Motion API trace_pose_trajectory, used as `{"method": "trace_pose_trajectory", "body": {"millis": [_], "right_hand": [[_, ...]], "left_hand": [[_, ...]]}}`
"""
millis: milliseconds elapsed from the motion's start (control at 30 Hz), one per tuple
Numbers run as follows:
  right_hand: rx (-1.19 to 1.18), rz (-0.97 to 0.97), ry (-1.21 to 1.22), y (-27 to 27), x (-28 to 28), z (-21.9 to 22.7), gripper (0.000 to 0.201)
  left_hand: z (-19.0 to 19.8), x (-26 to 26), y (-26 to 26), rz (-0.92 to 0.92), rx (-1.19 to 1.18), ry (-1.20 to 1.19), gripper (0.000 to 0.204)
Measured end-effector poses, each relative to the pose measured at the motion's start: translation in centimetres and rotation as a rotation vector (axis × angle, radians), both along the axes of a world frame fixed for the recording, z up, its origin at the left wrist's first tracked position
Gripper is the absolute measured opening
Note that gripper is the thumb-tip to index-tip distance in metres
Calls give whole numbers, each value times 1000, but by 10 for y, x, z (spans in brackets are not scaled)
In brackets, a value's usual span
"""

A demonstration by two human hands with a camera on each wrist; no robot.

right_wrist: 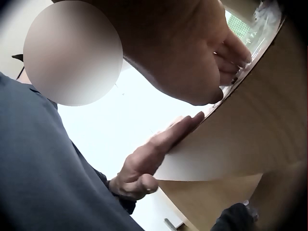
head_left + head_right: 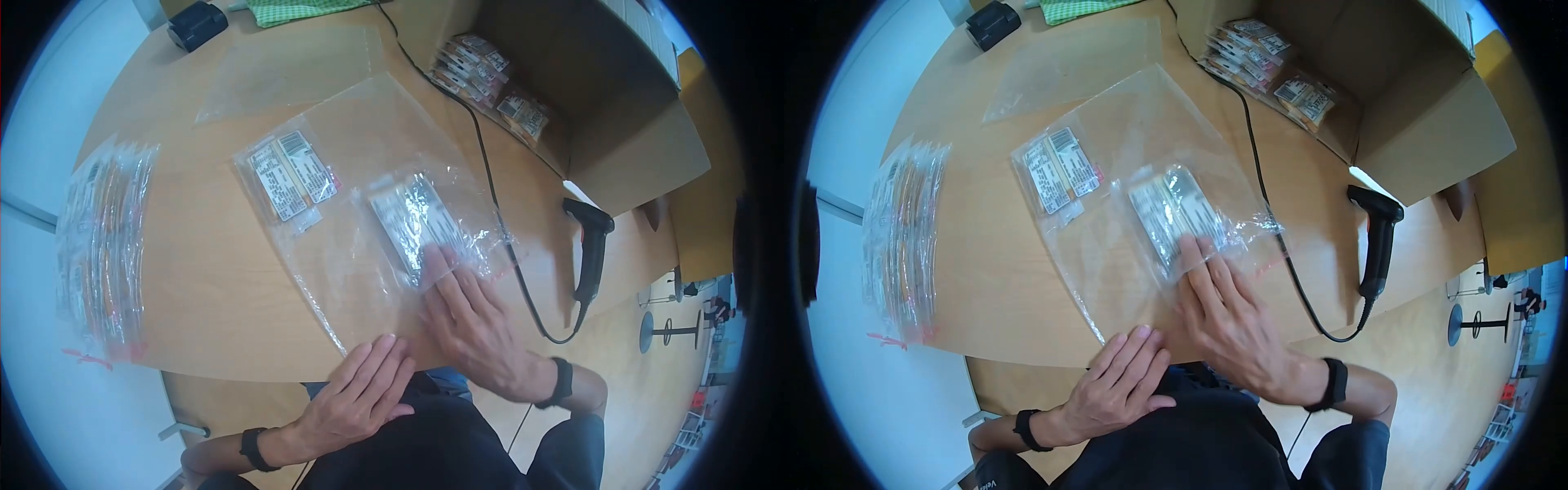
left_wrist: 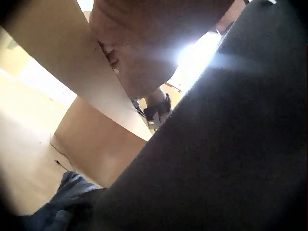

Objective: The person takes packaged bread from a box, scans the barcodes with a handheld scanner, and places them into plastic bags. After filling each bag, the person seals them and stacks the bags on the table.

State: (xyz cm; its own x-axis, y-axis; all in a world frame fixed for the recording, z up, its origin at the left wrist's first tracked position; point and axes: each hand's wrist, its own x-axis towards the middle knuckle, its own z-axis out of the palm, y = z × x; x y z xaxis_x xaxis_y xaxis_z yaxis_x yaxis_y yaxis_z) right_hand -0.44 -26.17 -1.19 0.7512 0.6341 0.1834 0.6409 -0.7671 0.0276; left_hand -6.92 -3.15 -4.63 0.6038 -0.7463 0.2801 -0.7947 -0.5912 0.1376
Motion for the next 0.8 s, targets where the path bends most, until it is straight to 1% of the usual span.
{"method": "trace_pose_trajectory", "body": {"millis": [33, 67, 100, 167, 200, 233, 267, 300, 333, 367, 400, 433, 500, 567, 633, 667, 733, 800], "right_hand": [[-38, -10, -29, 6, 8, -1, 43], [-21, -31, -70, 12, 16, -7, 43], [-21, -31, -72, 16, 18, -2, 43], [-103, 28, -16, 21, 20, 15, 44], [-20, 82, -29, 23, 14, 14, 46], [-22, 91, -33, 25, 4, 15, 46], [46, 95, 47, 26, -6, 16, 48], [113, 98, 129, 26, -12, 16, 50], [85, 102, 126, 25, -12, 9, 54], [85, 103, 130, 25, -10, 10, 54], [43, 93, 119, 27, -5, 11, 54], [-1, 79, 106, 28, 1, 13, 54], [5, 50, 138, 29, 14, 13, 52], [14, 23, 161, 35, 31, 9, 50], [-154, -39, 260, 43, 46, 4, 52], [-201, -54, 268, 44, 54, 3, 50], [-207, -29, 217, 46, 62, 2, 45], [-152, 31, 149, 41, 65, 6, 41]], "left_hand": [[2, 0, 4, -4, 4, -25, 65], [4, 1, 8, -6, 8, -53, 63], [5, -1, 14, -6, 9, -55, 63], [9, -9, 22, 50, 54, -80, 61], [12, -12, 23, 58, 54, -84, 61], [15, -16, 22, 120, 56, -62, 62], [17, -19, 20, 184, 59, -37, 64], [17, -15, 15, 195, 56, -40, 64], [18, -8, 6, 167, 19, 11, 66], [21, -4, -2, 131, -17, 67, 68], [14, -4, -7, 134, -11, 112, 70], [7, -4, -8, 123, -13, 107, 70], [0, -4, -10, 139, -20, -2, 69], [1, -5, -7, 128, -23, -5, 68], [0, -4, -3, 120, -25, -15, 68], [0, -4, -3, 118, -22, -14, 67], [1, -4, -2, 108, -24, -15, 66], [2, -3, -3, 110, -9, -38, 64]]}}
